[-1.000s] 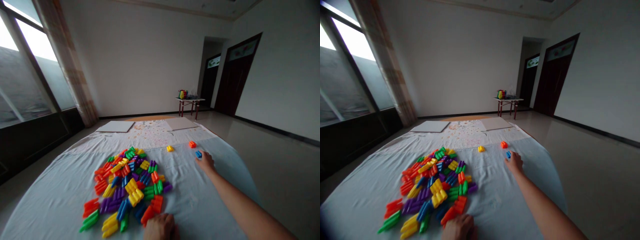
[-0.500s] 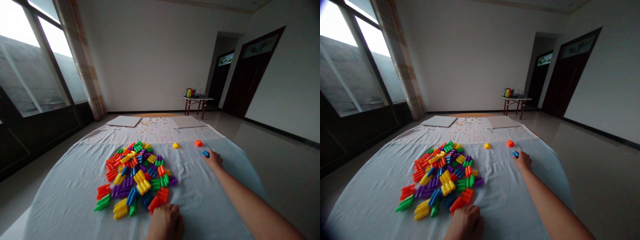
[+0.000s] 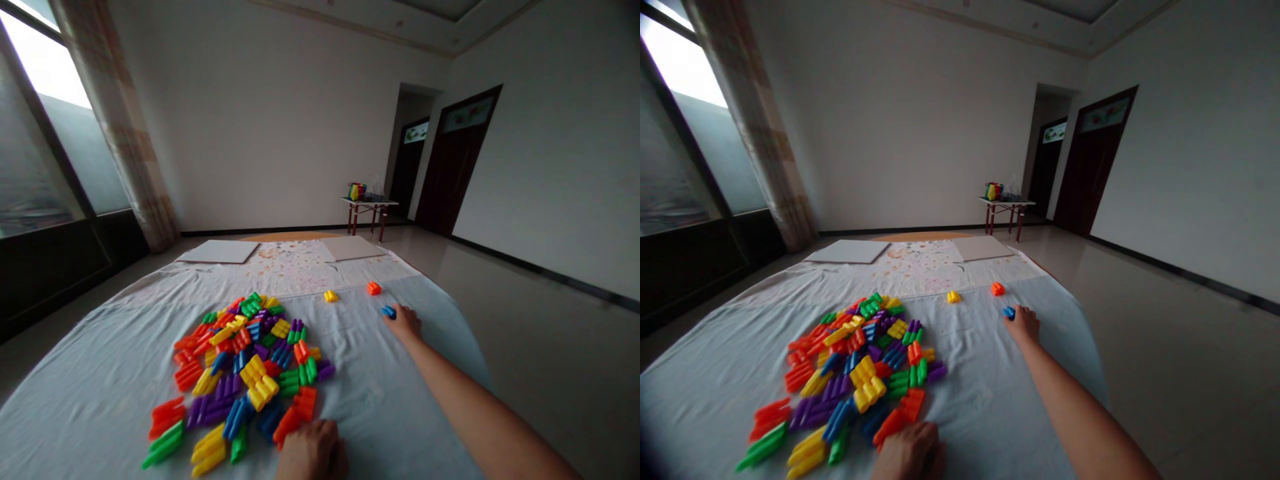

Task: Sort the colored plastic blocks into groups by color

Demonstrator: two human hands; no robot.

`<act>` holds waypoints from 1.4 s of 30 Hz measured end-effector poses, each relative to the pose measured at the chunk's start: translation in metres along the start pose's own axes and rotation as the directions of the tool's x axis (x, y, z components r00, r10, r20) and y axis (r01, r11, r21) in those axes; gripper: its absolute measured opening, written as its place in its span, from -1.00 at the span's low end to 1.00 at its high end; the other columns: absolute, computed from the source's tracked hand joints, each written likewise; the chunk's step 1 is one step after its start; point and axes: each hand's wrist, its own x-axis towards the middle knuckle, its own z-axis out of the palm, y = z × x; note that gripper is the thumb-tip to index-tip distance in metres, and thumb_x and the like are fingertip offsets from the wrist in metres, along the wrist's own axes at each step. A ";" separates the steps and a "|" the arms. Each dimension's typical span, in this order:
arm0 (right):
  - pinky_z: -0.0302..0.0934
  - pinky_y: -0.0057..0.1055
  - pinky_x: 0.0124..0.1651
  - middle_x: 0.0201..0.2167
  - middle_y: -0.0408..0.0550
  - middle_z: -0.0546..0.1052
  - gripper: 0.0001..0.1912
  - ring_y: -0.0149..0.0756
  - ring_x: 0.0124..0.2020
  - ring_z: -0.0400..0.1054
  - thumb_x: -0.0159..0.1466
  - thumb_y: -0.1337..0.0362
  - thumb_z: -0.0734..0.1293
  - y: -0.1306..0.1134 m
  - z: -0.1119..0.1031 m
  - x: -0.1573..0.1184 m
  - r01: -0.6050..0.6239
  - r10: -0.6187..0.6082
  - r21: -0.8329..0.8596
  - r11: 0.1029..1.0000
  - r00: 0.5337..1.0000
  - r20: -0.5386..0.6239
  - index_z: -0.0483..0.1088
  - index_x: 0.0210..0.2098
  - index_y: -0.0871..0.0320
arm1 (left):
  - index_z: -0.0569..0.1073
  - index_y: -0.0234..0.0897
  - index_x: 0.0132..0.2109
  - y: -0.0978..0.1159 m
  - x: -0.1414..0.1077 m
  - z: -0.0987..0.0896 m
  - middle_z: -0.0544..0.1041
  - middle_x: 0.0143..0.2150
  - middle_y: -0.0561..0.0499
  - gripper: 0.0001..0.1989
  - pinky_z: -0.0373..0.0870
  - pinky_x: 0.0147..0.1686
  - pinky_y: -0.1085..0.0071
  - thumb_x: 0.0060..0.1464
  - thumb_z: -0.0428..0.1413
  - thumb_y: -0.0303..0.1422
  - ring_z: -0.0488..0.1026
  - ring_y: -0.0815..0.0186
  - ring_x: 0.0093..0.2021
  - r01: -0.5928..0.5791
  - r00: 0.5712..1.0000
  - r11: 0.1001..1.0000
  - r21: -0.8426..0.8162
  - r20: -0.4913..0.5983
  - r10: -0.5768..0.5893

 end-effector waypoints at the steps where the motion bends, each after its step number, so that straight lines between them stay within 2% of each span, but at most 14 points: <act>1: 0.17 -0.25 -0.09 -0.07 0.05 0.44 -0.58 -0.07 -0.01 0.28 0.16 0.10 0.24 0.000 0.000 -0.001 0.001 -0.001 0.001 1.000 1.000 -0.004 0.33 -0.02 0.09 | 0.41 -0.24 -0.40 0.000 0.000 0.000 0.50 -0.41 -0.01 -0.84 0.18 -0.41 0.51 0.01 -0.06 -0.42 0.41 0.37 -0.37 -0.003 1.000 1.000 0.003 -0.001 0.003; 7: 0.16 -0.27 -0.06 -0.06 0.06 0.44 -0.53 -0.08 0.00 0.27 0.14 0.09 0.26 0.002 -0.001 -0.002 -0.003 0.003 0.028 1.000 1.000 -0.005 0.30 0.02 0.13 | 0.43 -0.23 -0.38 0.001 0.000 -0.003 0.52 -0.40 -0.02 -0.79 0.20 -0.42 0.48 0.01 -0.10 -0.46 0.45 0.33 -0.37 -0.006 1.000 0.998 0.061 0.022 0.005; 13: 0.13 -0.27 -0.02 0.00 0.06 0.41 -0.52 -0.08 0.05 0.22 0.18 0.11 0.23 0.009 -0.009 -0.006 -0.004 0.005 0.049 0.999 1.000 -0.026 0.26 0.07 0.12 | 0.43 -0.24 -0.39 0.003 -0.001 -0.004 0.53 -0.40 -0.03 -0.78 0.19 -0.41 0.48 0.04 -0.11 -0.44 0.45 0.34 -0.36 0.003 1.000 0.999 0.035 -0.002 -0.003; 19: 0.15 -0.25 -0.08 -0.08 0.00 0.46 -0.59 -0.06 -0.01 0.27 0.12 0.10 0.29 0.014 -0.008 -0.016 0.042 -0.043 0.058 0.997 0.999 0.011 0.36 -0.05 0.05 | 0.43 -0.23 -0.38 0.005 -0.002 -0.008 0.52 -0.40 -0.01 -0.78 0.20 -0.40 0.47 0.05 -0.11 -0.43 0.45 0.33 -0.35 0.006 1.000 0.999 0.050 0.028 -0.007; 25: 0.15 -0.22 -0.06 -0.06 0.10 0.45 -0.53 -0.05 0.01 0.26 0.16 0.09 0.26 0.015 -0.008 -0.021 0.028 -0.025 0.090 0.996 0.999 -0.041 0.31 0.01 0.15 | 0.42 -0.23 -0.39 0.005 -0.004 -0.009 0.51 -0.40 0.00 -0.78 0.19 -0.39 0.47 0.05 -0.12 -0.42 0.44 0.34 -0.36 0.001 1.000 1.000 0.031 0.016 -0.002; 27: 0.16 -0.20 -0.06 -0.06 0.14 0.44 -0.54 -0.04 0.01 0.25 0.16 0.11 0.26 0.016 -0.009 -0.023 0.044 -0.030 0.124 0.991 0.993 -0.111 0.31 0.01 0.19 | 0.41 -0.24 -0.40 0.004 -0.005 -0.008 0.52 -0.38 0.01 -0.78 0.18 -0.40 0.47 0.05 -0.11 -0.41 0.43 0.35 -0.36 -0.002 1.000 1.000 0.004 0.008 0.002; 28: 0.16 -0.18 -0.05 -0.07 0.17 0.44 -0.55 -0.03 0.01 0.25 0.17 0.13 0.25 0.015 -0.009 -0.024 0.074 -0.046 0.156 0.985 0.984 -0.173 0.31 0.00 0.22 | 0.41 -0.24 -0.40 0.004 -0.006 -0.008 0.52 -0.38 0.01 -0.78 0.17 -0.41 0.47 0.05 -0.11 -0.40 0.42 0.36 -0.37 -0.005 1.000 1.000 -0.009 0.004 0.005; 30: 0.16 -0.14 -0.04 -0.11 0.19 0.45 -0.61 -0.03 -0.02 0.27 0.16 0.18 0.24 0.009 -0.011 -0.028 0.218 -0.134 0.243 0.945 0.938 -0.320 0.34 -0.06 0.25 | 0.41 -0.24 -0.40 0.004 -0.007 -0.007 0.52 -0.38 0.01 -0.79 0.15 -0.42 0.47 0.04 -0.10 -0.40 0.42 0.36 -0.37 -0.008 1.000 1.000 -0.026 -0.003 0.008; 33: 0.17 -0.12 -0.01 -0.18 0.15 0.47 -0.70 -0.08 -0.09 0.30 0.16 0.23 0.22 -0.017 -0.014 -0.044 0.516 -0.337 0.366 0.775 0.827 -0.451 0.37 -0.15 0.23 | 0.42 -0.25 -0.40 0.003 -0.007 -0.004 0.52 -0.39 0.00 -0.81 0.14 -0.43 0.47 0.02 -0.08 -0.41 0.41 0.37 -0.39 -0.011 1.000 0.999 -0.038 -0.018 0.010; 35: 0.20 -0.15 -0.01 -0.20 0.11 0.47 -0.74 -0.13 -0.11 0.30 0.18 0.26 0.21 -0.042 -0.018 -0.063 0.635 -0.463 0.449 0.629 0.770 -0.439 0.37 -0.17 0.20 | 0.42 -0.26 -0.41 0.003 -0.007 -0.003 0.52 -0.40 0.00 -0.81 0.13 -0.43 0.47 0.02 -0.08 -0.41 0.41 0.37 -0.39 -0.015 0.999 0.999 -0.042 -0.030 0.014; 38: 0.22 -0.21 -0.01 -0.20 0.04 0.47 -0.78 -0.19 -0.10 0.31 0.18 0.31 0.22 -0.082 -0.024 -0.097 0.687 -0.622 0.558 0.466 0.703 -0.346 0.38 -0.17 0.16 | 0.42 -0.26 -0.40 0.002 -0.006 -0.003 0.51 -0.40 0.01 -0.81 0.12 -0.43 0.46 0.03 -0.08 -0.39 0.40 0.37 -0.40 -0.030 0.998 0.999 -0.043 -0.048 0.028; 40: 0.21 -0.24 0.00 -0.21 0.01 0.47 -0.79 -0.22 -0.10 0.31 0.17 0.33 0.24 -0.103 -0.027 -0.116 0.687 -0.685 0.598 0.414 0.667 -0.292 0.38 -0.18 0.15 | 0.42 -0.25 -0.40 0.002 -0.007 -0.003 0.51 -0.40 0.02 -0.82 0.12 -0.44 0.47 0.03 -0.08 -0.39 0.40 0.37 -0.40 -0.043 0.997 0.998 -0.043 -0.060 0.040; 42: 0.21 -0.26 0.00 -0.22 0.00 0.48 -0.80 -0.24 -0.11 0.32 0.16 0.36 0.25 -0.120 -0.029 -0.128 0.673 -0.709 0.619 0.405 0.659 -0.252 0.39 -0.20 0.15 | 0.41 -0.25 -0.41 0.001 -0.007 -0.004 0.51 -0.41 0.02 -0.82 0.11 -0.44 0.46 0.03 -0.08 -0.39 0.40 0.37 -0.40 -0.051 0.997 0.998 -0.039 -0.068 0.049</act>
